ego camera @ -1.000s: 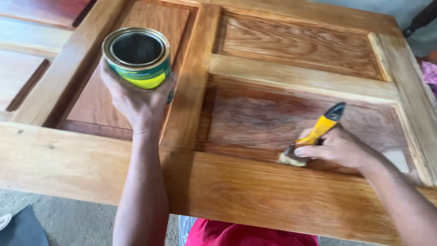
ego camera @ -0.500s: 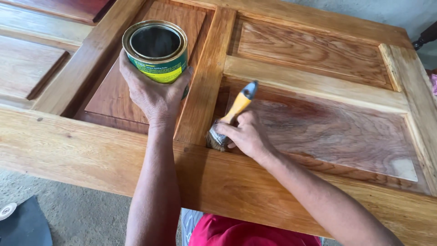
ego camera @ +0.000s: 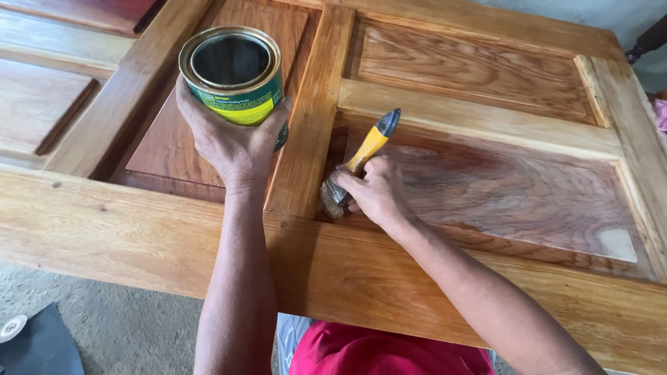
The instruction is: The person applies a dark liquid finish to a wooden door using a brush. They hold a can of the finish in one hand and repeatedly dip the brush into it to coat the surface of the door panels.
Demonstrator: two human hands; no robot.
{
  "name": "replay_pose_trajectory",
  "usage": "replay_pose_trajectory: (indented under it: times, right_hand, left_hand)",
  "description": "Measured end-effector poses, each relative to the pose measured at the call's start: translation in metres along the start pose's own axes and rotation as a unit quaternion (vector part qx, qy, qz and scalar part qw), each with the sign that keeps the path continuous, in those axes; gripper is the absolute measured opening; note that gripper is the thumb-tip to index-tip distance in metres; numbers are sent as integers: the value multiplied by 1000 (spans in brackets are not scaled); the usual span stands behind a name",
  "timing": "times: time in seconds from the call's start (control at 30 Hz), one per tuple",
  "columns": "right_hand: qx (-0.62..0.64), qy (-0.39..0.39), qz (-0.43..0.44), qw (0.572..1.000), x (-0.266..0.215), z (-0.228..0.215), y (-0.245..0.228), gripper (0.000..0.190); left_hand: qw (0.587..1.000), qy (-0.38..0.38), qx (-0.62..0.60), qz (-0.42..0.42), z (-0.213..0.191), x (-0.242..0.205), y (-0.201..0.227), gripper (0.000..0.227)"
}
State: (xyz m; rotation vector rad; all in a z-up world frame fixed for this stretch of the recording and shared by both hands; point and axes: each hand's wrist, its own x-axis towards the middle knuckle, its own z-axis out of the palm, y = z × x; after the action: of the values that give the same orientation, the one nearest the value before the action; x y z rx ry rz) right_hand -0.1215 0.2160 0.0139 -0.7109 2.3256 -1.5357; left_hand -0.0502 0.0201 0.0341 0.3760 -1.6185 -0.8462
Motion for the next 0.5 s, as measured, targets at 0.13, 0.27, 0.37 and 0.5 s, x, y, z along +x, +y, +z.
replay_pose_trajectory:
  times: [0.13,0.27,0.37,0.5]
  right_hand:
    - [43,-90,92,991,4,-14,-10,23]
    - [-115,-116,40,986,8,-19,-45,25]
    - [-99,-89,50,990,13,-10,-30,27]
    - [-92,-181,84,976,24,-22,-10,26]
  left_hand:
    - [1000,-6,-16,-19,2,-1,3,106]
    - [999,-4,43,-6,2,1,5,113]
    - [999,-7,29,-16,3,1,6,112]
    - [1000,-15,-1,13,6,2,-3,106]
